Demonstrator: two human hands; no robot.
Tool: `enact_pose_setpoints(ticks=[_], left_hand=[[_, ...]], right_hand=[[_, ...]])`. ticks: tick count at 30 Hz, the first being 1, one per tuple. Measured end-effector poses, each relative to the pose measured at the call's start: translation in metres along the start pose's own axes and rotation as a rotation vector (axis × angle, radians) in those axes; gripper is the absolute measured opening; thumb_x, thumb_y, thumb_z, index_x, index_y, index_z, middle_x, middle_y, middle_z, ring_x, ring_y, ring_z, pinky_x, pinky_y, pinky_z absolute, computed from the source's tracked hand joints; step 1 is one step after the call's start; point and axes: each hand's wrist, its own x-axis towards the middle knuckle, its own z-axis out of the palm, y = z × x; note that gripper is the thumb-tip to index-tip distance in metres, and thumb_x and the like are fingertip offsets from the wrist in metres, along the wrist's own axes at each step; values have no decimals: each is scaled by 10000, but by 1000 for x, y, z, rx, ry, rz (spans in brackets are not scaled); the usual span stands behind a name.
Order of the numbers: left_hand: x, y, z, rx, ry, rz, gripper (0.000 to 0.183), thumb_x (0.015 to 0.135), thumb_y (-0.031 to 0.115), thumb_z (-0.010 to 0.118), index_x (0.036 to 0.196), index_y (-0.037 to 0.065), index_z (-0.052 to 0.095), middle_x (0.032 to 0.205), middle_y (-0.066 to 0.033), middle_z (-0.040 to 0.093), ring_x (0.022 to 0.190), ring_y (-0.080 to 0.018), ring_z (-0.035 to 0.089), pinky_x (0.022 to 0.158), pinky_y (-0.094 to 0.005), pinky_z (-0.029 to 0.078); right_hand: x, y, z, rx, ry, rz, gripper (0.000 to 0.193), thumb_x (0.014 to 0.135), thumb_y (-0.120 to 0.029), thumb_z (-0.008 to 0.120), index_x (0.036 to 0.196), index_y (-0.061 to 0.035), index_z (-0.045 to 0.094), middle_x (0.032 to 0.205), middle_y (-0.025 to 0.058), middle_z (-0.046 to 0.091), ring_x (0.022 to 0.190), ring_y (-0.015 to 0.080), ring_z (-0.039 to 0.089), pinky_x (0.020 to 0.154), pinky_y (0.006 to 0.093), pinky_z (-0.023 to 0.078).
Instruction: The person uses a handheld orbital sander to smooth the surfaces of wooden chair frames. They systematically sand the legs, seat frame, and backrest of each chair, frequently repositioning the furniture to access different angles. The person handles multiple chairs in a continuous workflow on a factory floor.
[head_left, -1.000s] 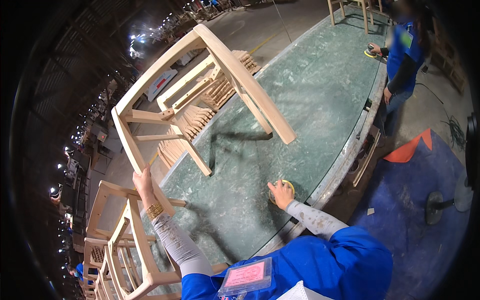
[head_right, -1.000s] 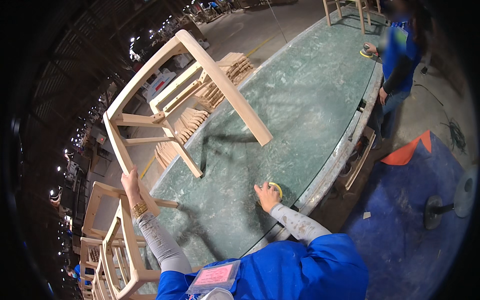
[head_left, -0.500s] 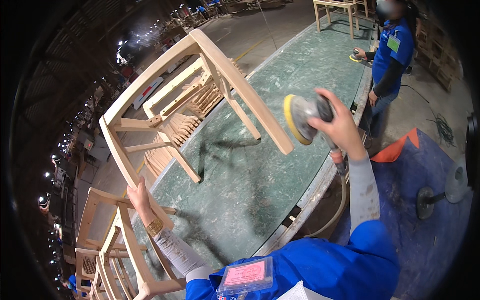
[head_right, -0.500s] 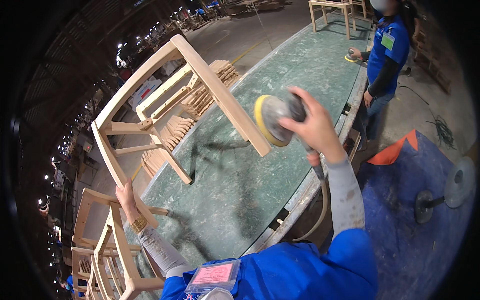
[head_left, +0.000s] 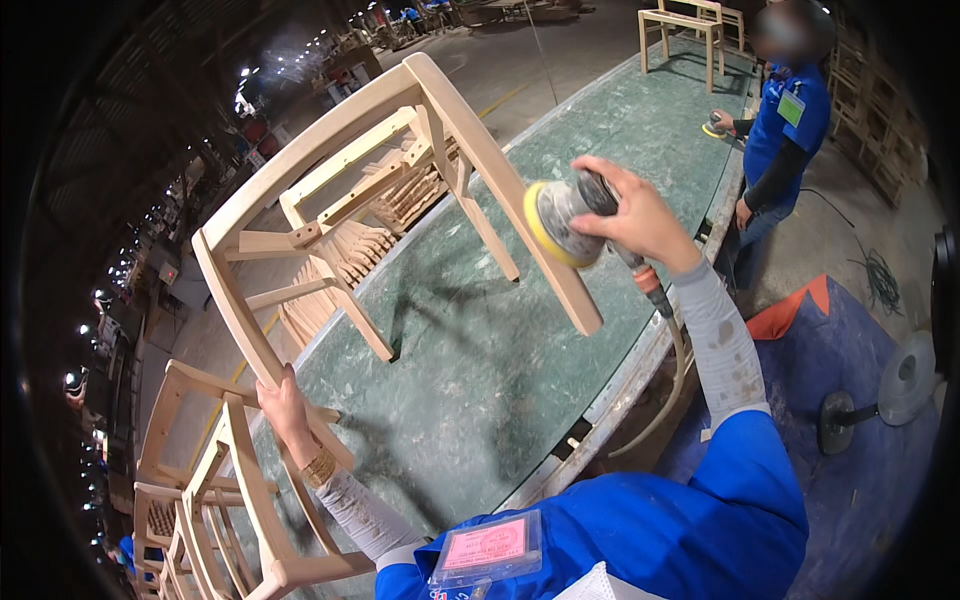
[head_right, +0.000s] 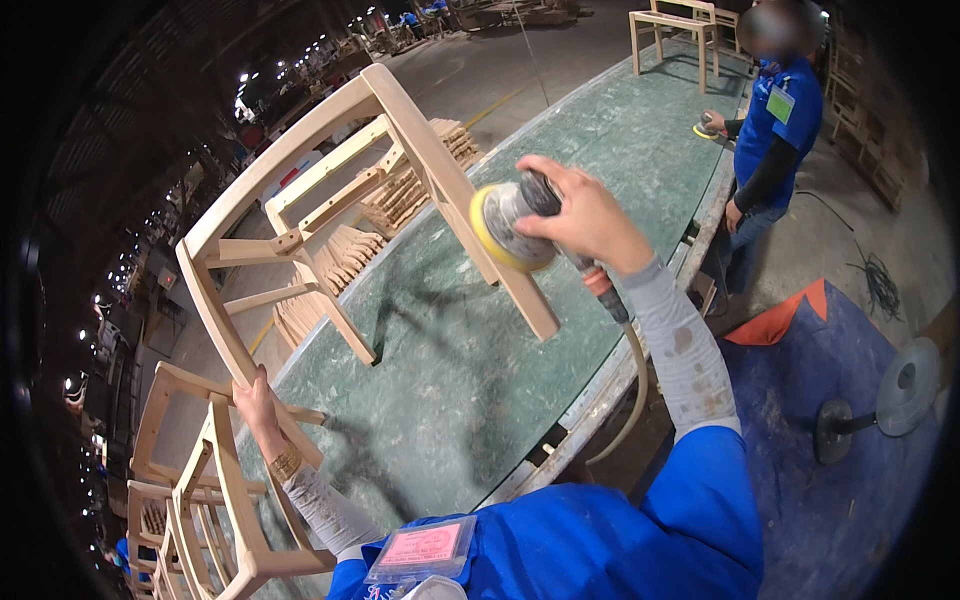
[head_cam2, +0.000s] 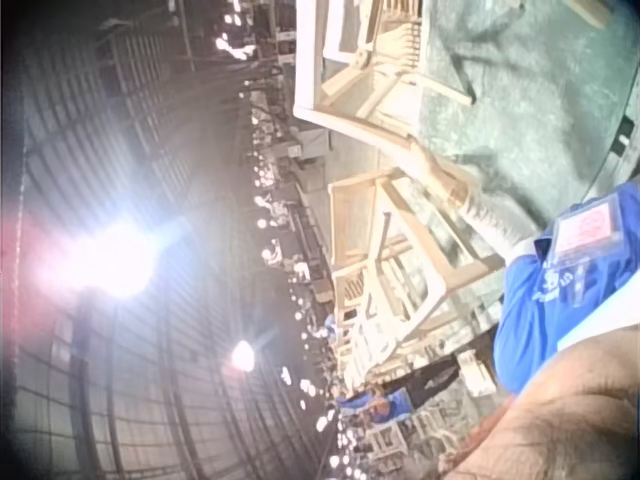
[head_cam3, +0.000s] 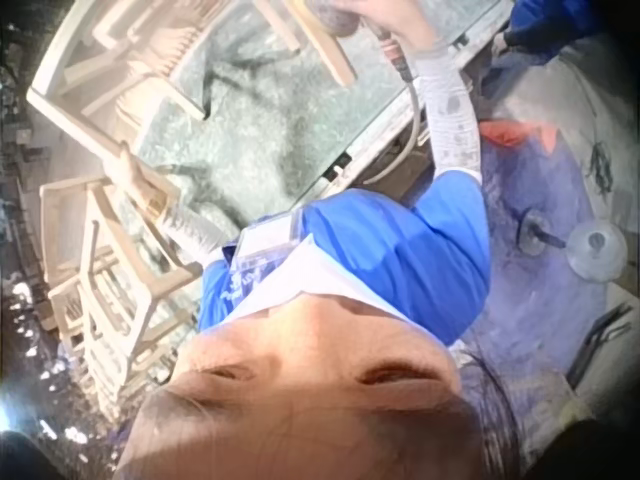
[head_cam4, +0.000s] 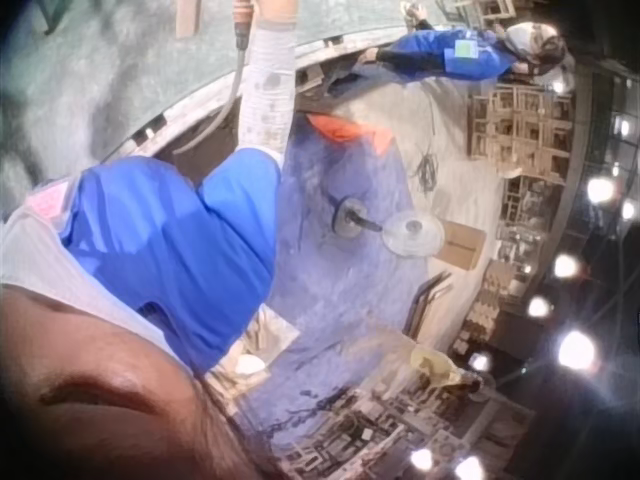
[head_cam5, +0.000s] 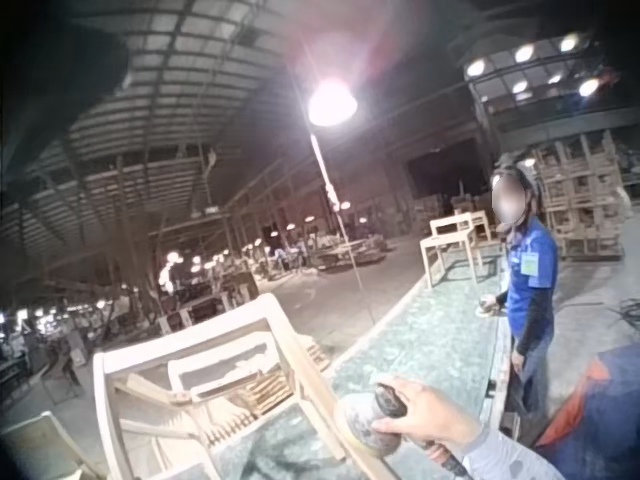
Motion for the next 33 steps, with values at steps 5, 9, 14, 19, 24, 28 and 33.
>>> enact_pose_setpoints(ticks=[5,9,14,19,24,28,33], left_hand=[[-1,5,6,-41,-30,4,305,787,211,660,945,-23,546,772,-69,580,680,-143,534,635,-299,441],[2,-3,3,-74,1,54,285,789,205,663,925,-17,547,753,-54,565,665,-130,512,613,-289,427],[2,3,-2,-206,-118,-25,294,801,206,673,973,21,522,701,-39,531,618,-123,514,563,-271,432],[-13,4,-14,-618,-430,-195,376,840,254,636,1098,81,424,658,-30,499,547,-118,530,480,-239,450],[-8,4,-12,-640,-470,-187,342,843,264,628,1050,98,412,665,-22,493,513,-114,516,432,-233,435],[-3,7,-7,-677,-499,-179,316,849,235,623,1048,108,413,665,-22,495,494,-113,509,416,-232,431],[-2,-17,-14,-762,-506,-181,334,858,246,620,1075,94,416,687,-43,519,516,-122,526,440,-239,454]], right_hand=[[7,-7,-8,26,-102,190,590,668,-167,761,1203,-111,519,1091,100,587,1000,173,547,889,291,420],[-8,4,-9,86,-110,98,602,676,-159,761,1218,-112,506,1123,96,574,1028,174,542,910,292,410],[-19,7,-12,-27,-38,34,612,645,-183,759,1205,-146,516,1034,143,581,940,275,575,820,341,458],[-116,-22,-21,-139,-158,149,630,623,-125,752,1209,-123,519,984,128,530,940,287,558,828,355,448],[-159,-52,-30,-335,-99,142,619,639,-169,764,1207,-215,520,976,161,488,801,352,592,698,409,495],[-118,-69,-9,-438,44,111,622,642,-148,764,1205,-229,513,1012,172,475,819,375,592,678,423,500],[-123,-73,21,-505,-16,76,633,667,-112,740,1229,-248,483,1035,171,447,847,396,581,690,450,503]])
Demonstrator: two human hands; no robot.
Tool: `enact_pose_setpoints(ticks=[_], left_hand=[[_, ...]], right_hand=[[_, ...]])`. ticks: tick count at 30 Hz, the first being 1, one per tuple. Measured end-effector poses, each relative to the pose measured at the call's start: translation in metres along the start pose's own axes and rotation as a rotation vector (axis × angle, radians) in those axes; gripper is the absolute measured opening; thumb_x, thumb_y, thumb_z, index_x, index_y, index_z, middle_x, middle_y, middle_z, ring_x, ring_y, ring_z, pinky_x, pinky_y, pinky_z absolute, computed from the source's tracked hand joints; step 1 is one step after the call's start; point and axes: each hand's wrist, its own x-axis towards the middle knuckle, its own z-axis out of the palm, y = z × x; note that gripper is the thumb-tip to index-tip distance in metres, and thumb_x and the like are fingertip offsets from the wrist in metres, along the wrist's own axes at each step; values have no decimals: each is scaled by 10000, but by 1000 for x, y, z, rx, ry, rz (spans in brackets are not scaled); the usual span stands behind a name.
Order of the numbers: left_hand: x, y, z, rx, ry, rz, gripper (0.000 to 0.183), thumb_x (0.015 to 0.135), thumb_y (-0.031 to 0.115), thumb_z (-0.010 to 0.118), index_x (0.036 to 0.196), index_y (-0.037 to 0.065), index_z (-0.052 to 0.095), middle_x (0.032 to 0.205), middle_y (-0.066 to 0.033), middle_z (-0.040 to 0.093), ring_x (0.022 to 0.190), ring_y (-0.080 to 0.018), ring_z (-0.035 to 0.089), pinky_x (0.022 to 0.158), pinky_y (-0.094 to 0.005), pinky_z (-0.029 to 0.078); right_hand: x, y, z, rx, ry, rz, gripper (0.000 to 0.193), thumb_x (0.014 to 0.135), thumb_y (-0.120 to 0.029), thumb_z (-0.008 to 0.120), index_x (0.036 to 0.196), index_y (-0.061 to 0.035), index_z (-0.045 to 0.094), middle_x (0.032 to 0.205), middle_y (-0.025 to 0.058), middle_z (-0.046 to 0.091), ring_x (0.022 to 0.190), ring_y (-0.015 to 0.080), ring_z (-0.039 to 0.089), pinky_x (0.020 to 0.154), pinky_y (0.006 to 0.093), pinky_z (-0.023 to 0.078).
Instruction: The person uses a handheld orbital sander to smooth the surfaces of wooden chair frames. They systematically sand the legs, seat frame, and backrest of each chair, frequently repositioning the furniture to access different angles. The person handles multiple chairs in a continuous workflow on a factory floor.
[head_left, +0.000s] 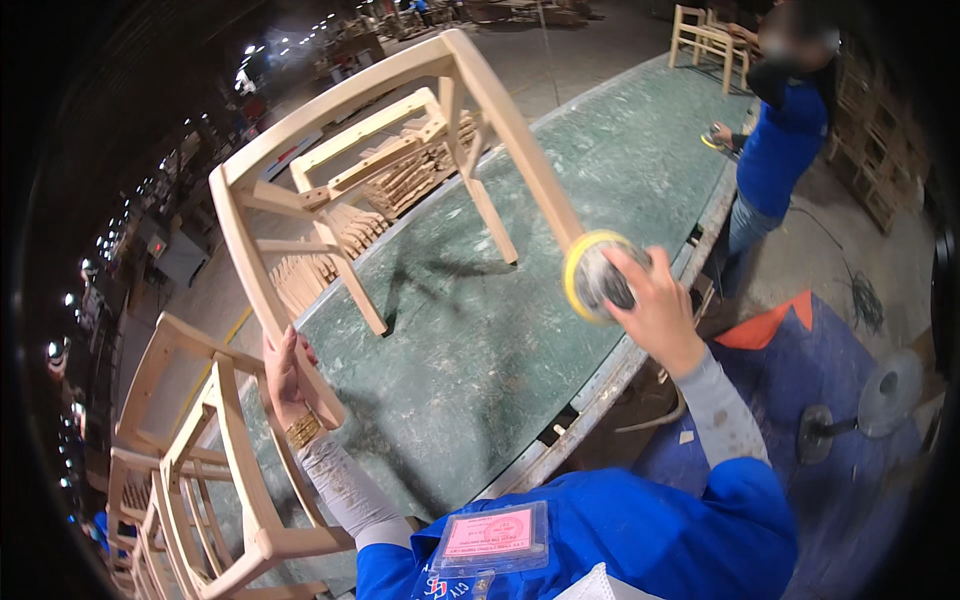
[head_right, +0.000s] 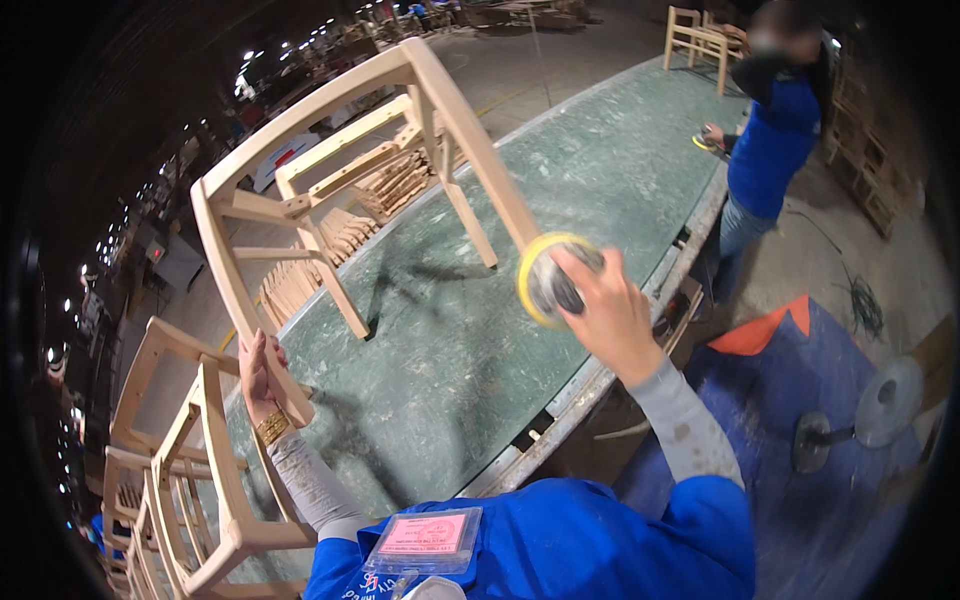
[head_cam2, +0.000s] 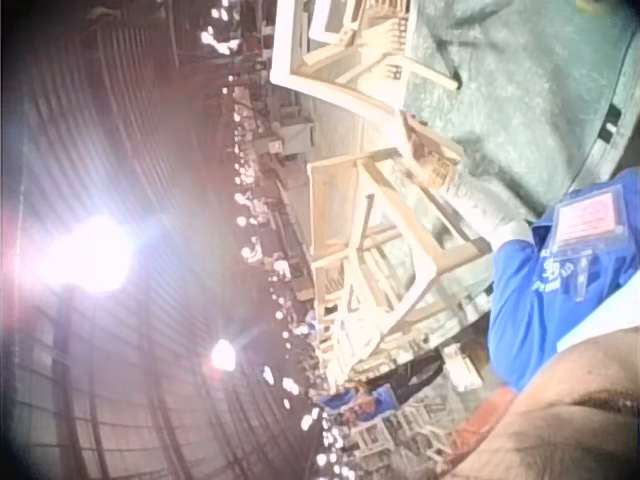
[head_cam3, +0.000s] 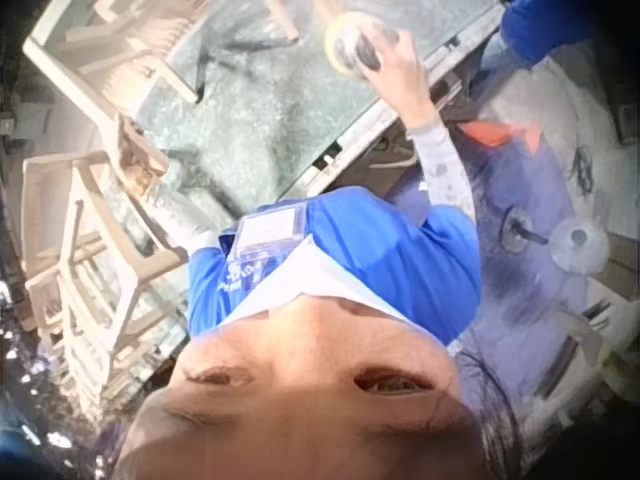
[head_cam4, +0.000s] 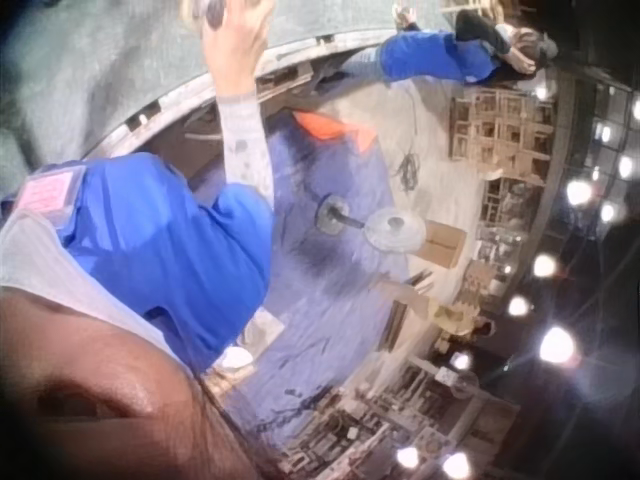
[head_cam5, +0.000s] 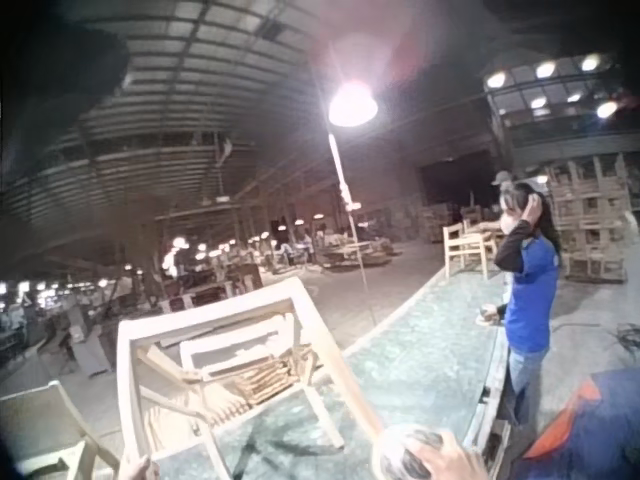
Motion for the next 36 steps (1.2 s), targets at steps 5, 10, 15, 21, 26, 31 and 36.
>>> enact_pose_setpoints(ticks=[5,10,15,21,26,31,36], left_hand=[[-52,-27,2,-273,33,-95,304,895,369,533,1014,101,454,693,-56,548,541,-147,539,466,-267,463],[-61,-24,48,-604,-109,-189,515,925,574,318,959,87,483,673,-46,521,523,-158,517,431,-264,419],[-66,-15,70,-643,-5,-58,376,977,408,308,1119,96,464,687,-78,535,544,-169,544,452,-273,449],[-67,-19,67,-767,-78,-21,434,988,395,240,1180,77,464,757,-56,549,636,-156,565,542,-296,498],[-69,-21,64,-1007,-131,-3,694,927,598,134,1300,67,379,965,-114,600,737,-174,590,639,-312,507],[-74,-19,65,-956,-93,3,762,899,654,159,1391,74,210,1003,-177,595,809,-181,589,682,-300,495],[-79,-24,59,-866,-95,20,740,905,641,165,1353,59,257,973,-159,588,754,-180,585,649,-309,492]], right_hand=[[-72,4,-4,163,-163,103,636,595,-116,761,1193,-167,549,971,169,513,868,357,568,742,394,482],[-116,17,39,76,-349,190,730,540,-128,785,1222,-156,525,933,148,524,883,336,565,772,398,469],[-118,13,91,37,-375,147,726,559,-163,776,1235,-159,511,989,178,537,922,356,555,796,407,468],[-114,-17,155,23,-555,101,732,573,-181,775,1249,-169,493,1027,202,547,934,371,564,811,426,475],[-135,-89,240,-38,-784,-108,737,613,-276,774,1276,-212,459,1071,213,522,958,394,563,814,439,477],[-159,-118,282,95,-979,-188,754,633,-339,778,1290,-204,434,1150,213,488,1011,401,541,851,444,462],[-81,-82,236,311,-681,-265,636,690,-333,753,1215,-65,515,1267,194,466,1170,363,432,970,423,365]])
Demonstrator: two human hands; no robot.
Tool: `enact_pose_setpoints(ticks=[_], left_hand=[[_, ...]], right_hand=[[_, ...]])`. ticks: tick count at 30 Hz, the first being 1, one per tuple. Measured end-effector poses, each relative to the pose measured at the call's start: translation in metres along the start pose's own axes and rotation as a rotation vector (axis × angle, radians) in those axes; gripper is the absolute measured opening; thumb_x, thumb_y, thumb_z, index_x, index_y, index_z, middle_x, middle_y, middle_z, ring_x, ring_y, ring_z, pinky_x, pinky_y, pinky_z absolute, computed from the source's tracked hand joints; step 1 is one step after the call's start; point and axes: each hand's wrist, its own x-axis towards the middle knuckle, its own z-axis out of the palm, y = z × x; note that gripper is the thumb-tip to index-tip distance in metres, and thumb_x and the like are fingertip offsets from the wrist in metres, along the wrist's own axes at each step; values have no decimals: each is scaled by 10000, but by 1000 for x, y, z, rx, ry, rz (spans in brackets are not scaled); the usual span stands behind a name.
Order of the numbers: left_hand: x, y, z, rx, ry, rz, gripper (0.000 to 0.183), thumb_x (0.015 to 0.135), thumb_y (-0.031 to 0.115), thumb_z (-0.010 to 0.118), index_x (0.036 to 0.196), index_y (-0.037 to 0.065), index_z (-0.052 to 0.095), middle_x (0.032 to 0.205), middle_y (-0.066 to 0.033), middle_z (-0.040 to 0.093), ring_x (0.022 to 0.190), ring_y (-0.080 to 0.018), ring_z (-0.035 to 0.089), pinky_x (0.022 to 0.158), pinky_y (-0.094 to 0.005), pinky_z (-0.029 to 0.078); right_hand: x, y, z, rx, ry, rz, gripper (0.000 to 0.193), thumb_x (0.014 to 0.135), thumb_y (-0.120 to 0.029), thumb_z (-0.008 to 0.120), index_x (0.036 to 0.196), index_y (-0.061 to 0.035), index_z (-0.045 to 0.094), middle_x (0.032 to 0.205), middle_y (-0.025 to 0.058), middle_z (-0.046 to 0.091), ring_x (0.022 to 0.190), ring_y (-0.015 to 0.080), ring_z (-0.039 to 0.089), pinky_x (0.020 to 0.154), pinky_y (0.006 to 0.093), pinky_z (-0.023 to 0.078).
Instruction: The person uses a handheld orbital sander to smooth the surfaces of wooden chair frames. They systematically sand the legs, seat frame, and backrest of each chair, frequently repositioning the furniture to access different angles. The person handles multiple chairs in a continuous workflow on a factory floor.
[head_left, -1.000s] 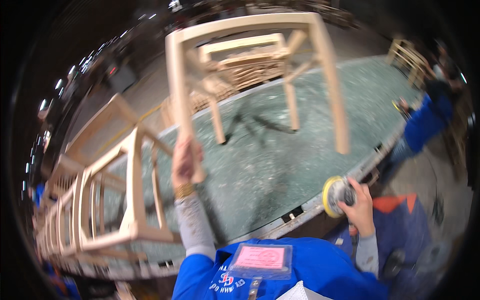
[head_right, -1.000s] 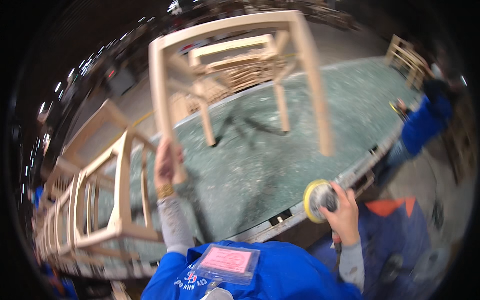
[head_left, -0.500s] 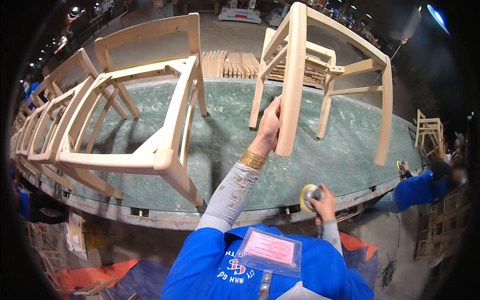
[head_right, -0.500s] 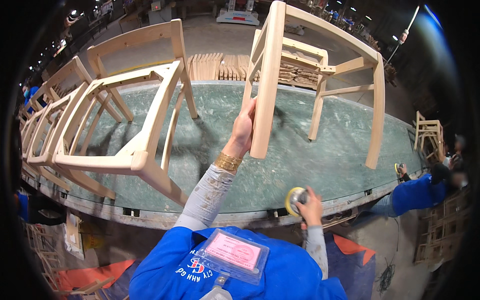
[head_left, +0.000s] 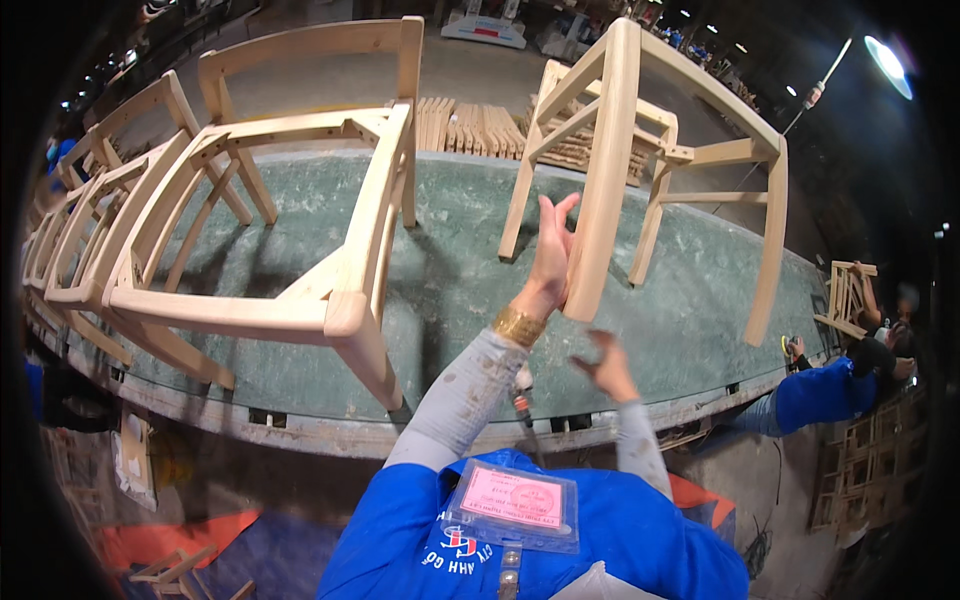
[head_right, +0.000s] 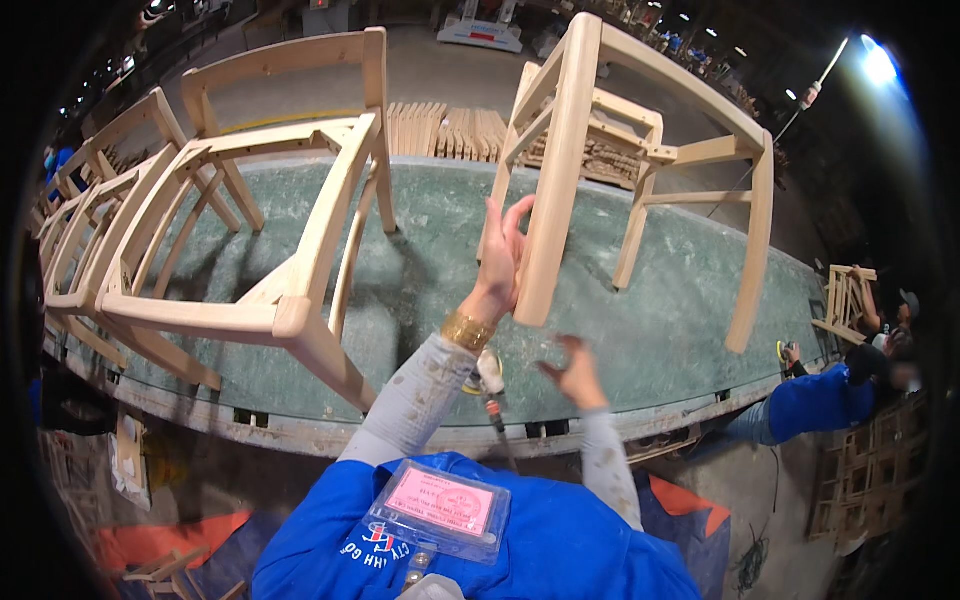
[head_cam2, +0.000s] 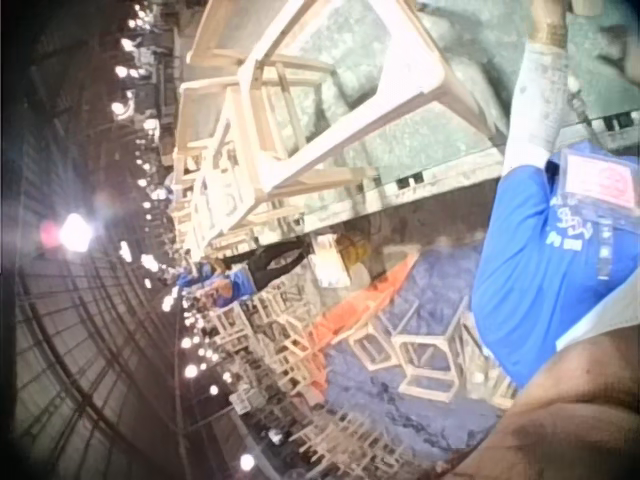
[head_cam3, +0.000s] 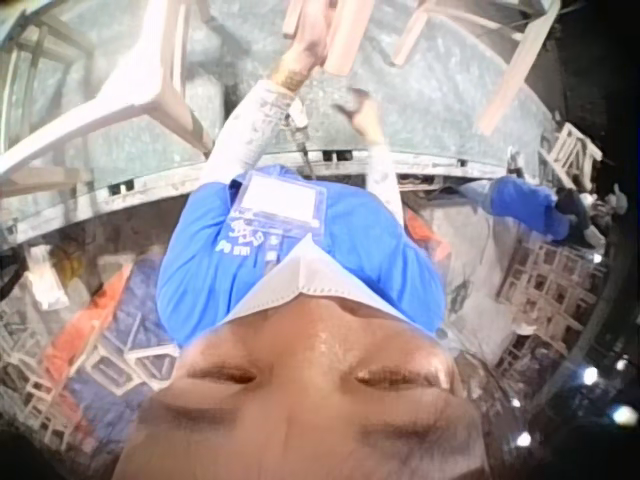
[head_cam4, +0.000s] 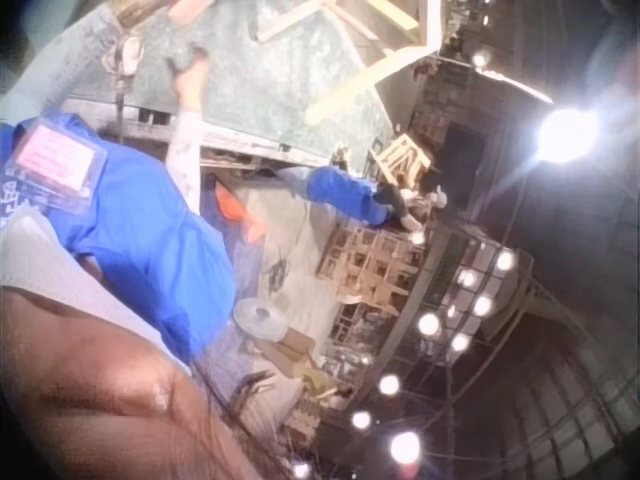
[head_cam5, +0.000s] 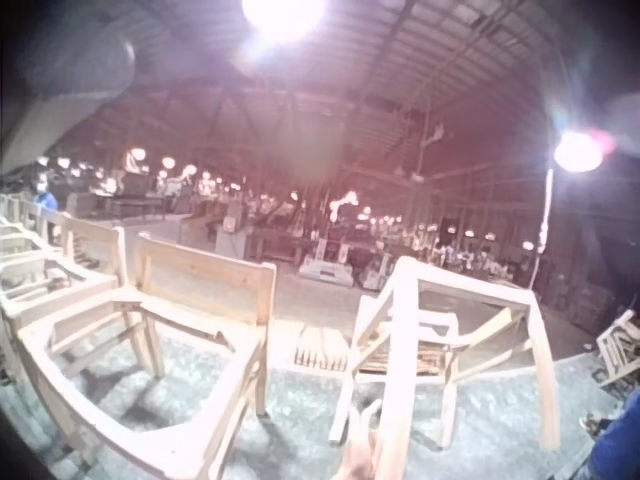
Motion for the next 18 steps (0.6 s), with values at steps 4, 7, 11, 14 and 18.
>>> enact_pose_setpoints(ticks=[4,7,11,14,18], left_hand=[[-6,-8,-6,229,21,142,626,915,547,363,1298,54,333,967,-113,588,776,-141,574,664,-284,484],[-27,-15,15,380,62,55,479,843,318,627,1182,37,439,985,-72,576,838,-135,557,730,-285,473],[-56,-36,10,796,72,241,605,679,194,759,1153,25,422,984,-57,527,883,-125,519,756,-273,454],[-87,-49,1,813,42,128,612,671,180,758,1156,32,414,1028,-69,493,955,-124,478,826,-291,419],[-114,-119,-14,750,-41,102,627,701,205,751,1186,36,392,1090,-84,477,1000,-131,461,866,-310,397]], right_hand=[[-1,29,-169,-467,1094,-3,521,747,-294,716,1150,-25,525,1266,236,404,1207,375,359,1003,466,289],[-12,68,-232,-529,1173,315,427,749,-214,712,1069,10,541,1067,194,527,1035,315,493,882,404,381],[-25,127,-243,155,817,388,308,764,-183,696,976,3,572,734,70,585,656,183,566,593,332,440],[-40,156,-212,166,918,320,296,788,-198,693,967,-1,561,717,27,553,606,119,513,530,280,411],[-55,226,-184,169,1008,302,369,828,-237,668,1070,8,537,771,48,553,630,123,504,577,282,422]])
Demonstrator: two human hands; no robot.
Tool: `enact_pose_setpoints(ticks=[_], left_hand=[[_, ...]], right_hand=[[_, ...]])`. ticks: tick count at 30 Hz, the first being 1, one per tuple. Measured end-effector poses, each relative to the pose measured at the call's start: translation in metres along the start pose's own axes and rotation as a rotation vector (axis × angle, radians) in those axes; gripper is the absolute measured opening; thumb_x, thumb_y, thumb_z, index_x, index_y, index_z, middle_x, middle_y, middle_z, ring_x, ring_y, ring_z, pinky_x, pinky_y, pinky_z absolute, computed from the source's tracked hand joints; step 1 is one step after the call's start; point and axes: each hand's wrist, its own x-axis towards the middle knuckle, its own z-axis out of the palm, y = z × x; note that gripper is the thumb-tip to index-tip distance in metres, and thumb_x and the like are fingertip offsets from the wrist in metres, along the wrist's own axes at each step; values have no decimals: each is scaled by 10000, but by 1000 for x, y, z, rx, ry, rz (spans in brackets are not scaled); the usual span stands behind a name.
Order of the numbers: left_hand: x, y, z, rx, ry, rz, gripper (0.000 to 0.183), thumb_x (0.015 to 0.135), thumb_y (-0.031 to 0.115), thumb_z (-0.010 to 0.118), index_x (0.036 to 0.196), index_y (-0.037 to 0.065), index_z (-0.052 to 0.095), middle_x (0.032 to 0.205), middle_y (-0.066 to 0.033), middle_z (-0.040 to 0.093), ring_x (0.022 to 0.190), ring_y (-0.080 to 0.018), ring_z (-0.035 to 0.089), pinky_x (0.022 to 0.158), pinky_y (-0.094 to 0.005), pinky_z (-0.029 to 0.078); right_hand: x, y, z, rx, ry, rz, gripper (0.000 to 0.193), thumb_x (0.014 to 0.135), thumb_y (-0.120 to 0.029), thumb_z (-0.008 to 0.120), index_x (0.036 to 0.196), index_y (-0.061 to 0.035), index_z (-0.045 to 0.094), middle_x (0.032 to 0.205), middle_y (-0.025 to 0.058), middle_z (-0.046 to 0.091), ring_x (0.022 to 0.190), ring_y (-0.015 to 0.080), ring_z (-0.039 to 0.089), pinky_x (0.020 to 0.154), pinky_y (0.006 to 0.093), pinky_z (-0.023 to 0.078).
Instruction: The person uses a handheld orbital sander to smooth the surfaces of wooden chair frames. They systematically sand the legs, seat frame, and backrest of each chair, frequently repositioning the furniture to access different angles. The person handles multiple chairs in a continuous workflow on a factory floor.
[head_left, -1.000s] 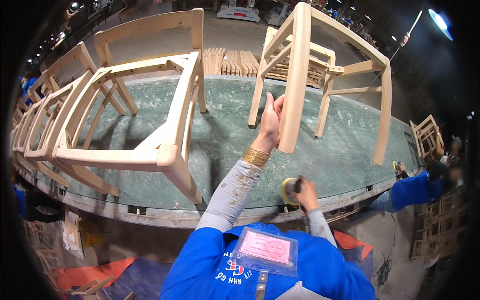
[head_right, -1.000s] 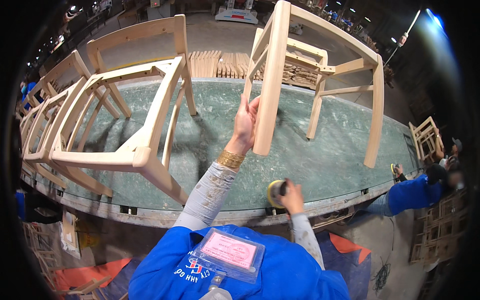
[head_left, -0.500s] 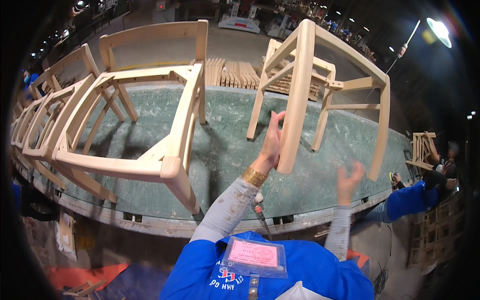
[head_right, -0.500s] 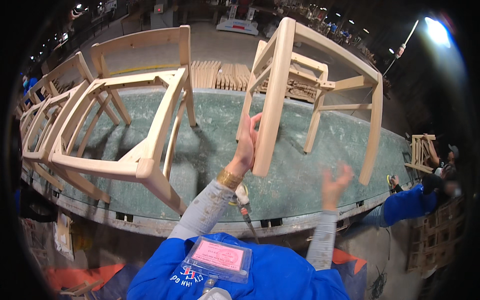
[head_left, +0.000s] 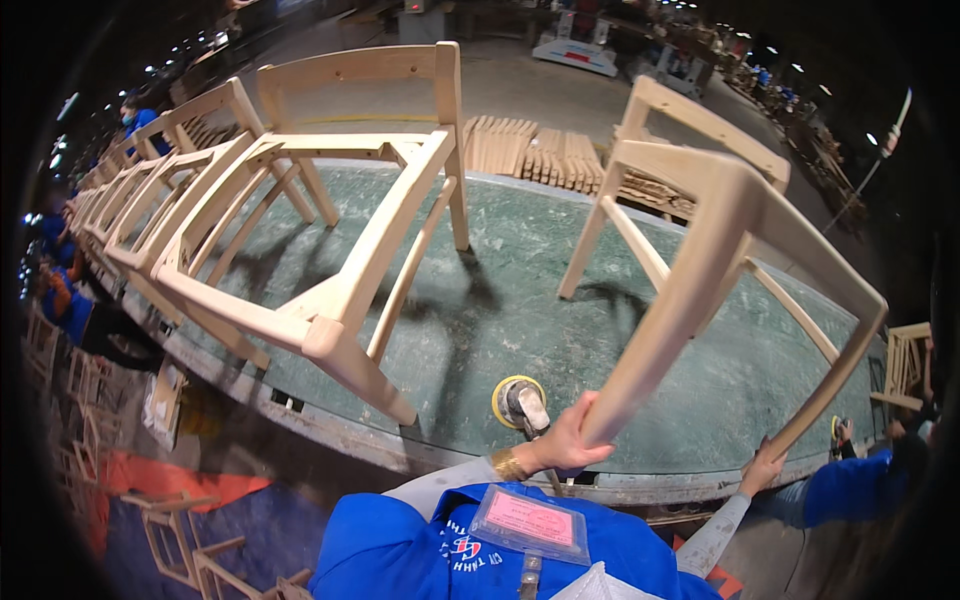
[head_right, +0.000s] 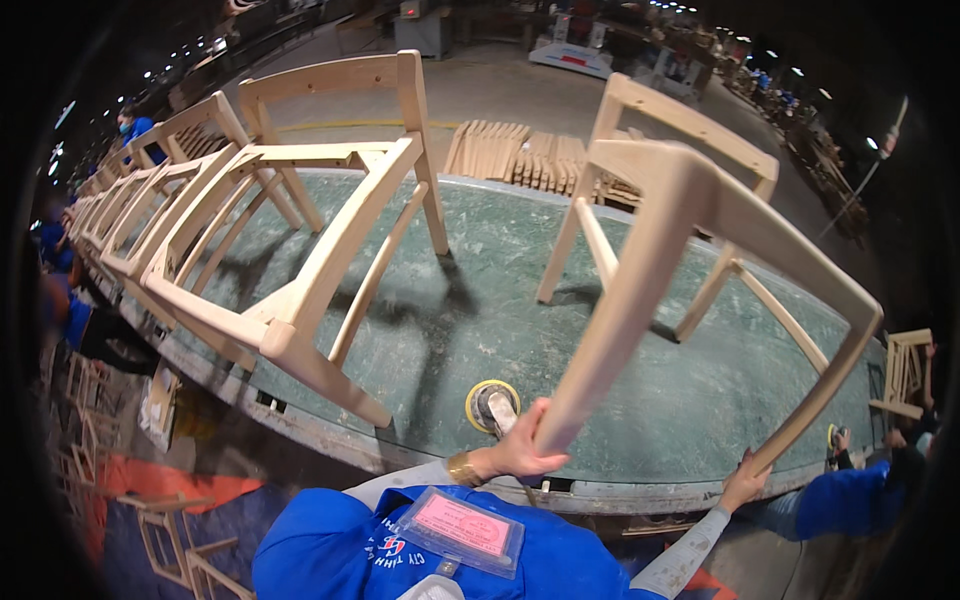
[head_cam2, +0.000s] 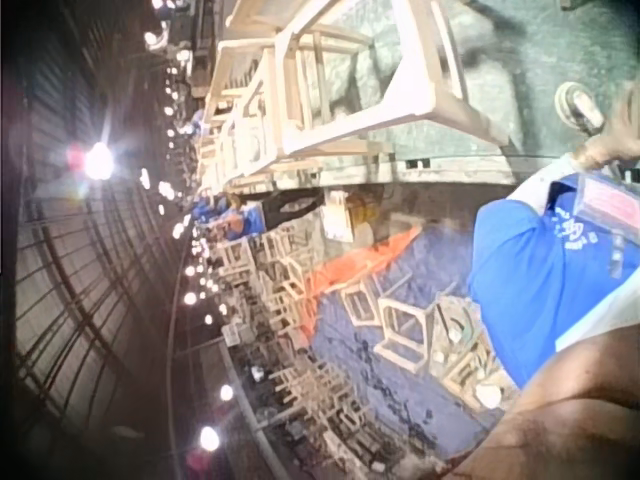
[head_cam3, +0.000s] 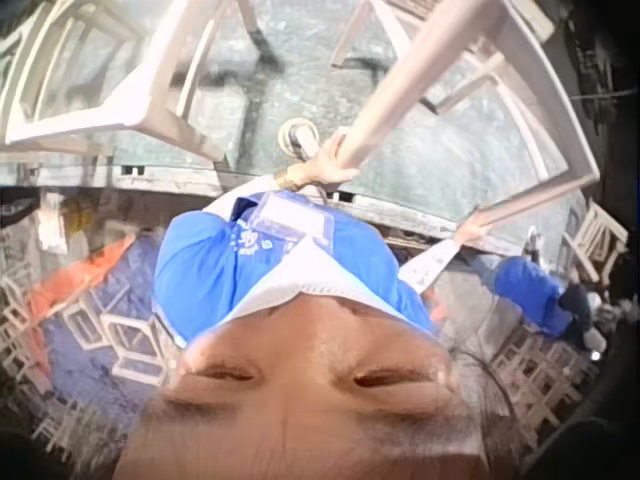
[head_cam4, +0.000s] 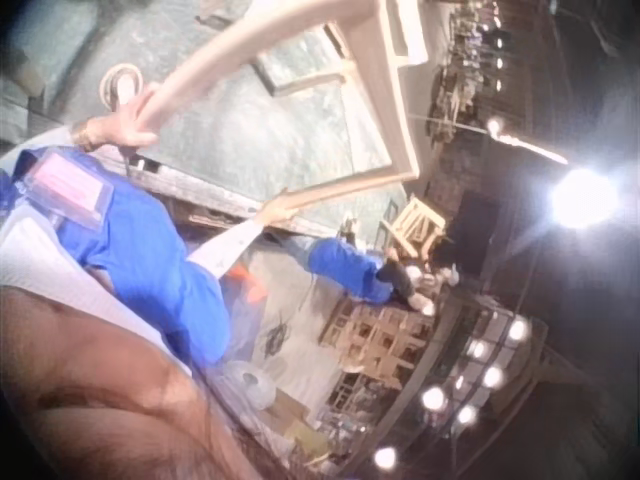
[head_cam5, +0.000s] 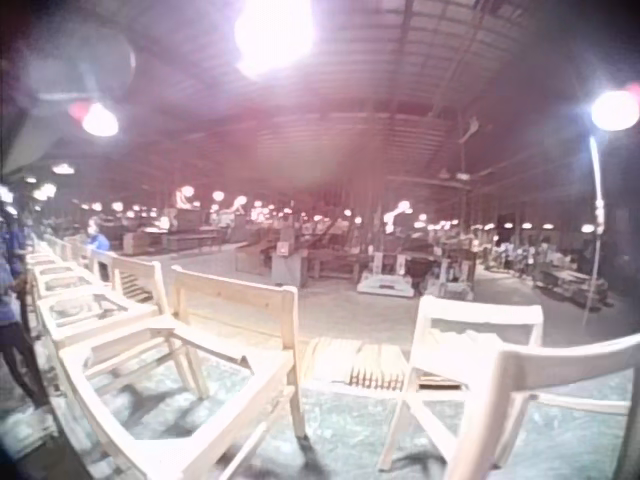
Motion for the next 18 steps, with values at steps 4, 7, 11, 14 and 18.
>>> enact_pose_setpoints(ticks=[4,7,11,14,18], left_hand=[[42,-60,43,113,-167,40,680,733,292,751,1227,33,361,1079,-120,518,977,-175,509,836,-339,428],[92,-74,75,72,-306,-138,656,750,352,735,1208,46,380,1026,-147,553,940,-217,551,806,-363,450],[147,-133,137,-47,-290,-44,571,771,367,711,1133,42,412,978,-162,568,903,-256,572,787,-370,451],[167,-163,184,75,-339,-155,569,785,416,677,1125,31,432,979,-206,568,920,-331,578,792,-388,451],[201,-190,222,430,-338,-169,599,796,449,630,1085,-56,488,984,-272,584,979,-431,551,817,-449,449]], right_hand=[[45,69,1,-205,-25,59,448,865,-274,621,1183,22,510,1019,119,600,877,205,585,730,301,452],[91,93,-9,-232,-95,177,426,894,-289,574,1192,10,518,1103,150,594,990,229,571,820,319,434],[146,89,-59,-210,-140,83,427,934,-309,498,1271,-46,479,1168,152,575,1065,251,552,902,342,407],[113,57,-57,72,-194,338,452,956,-316,444,1325,-57,416,1259,157,513,1149,256,502,976,362,361],[79,-83,-3,364,-254,228,492,964,-337,412,1338,-20,374,1334,167,435,1215,260,442,1009,386,322]])
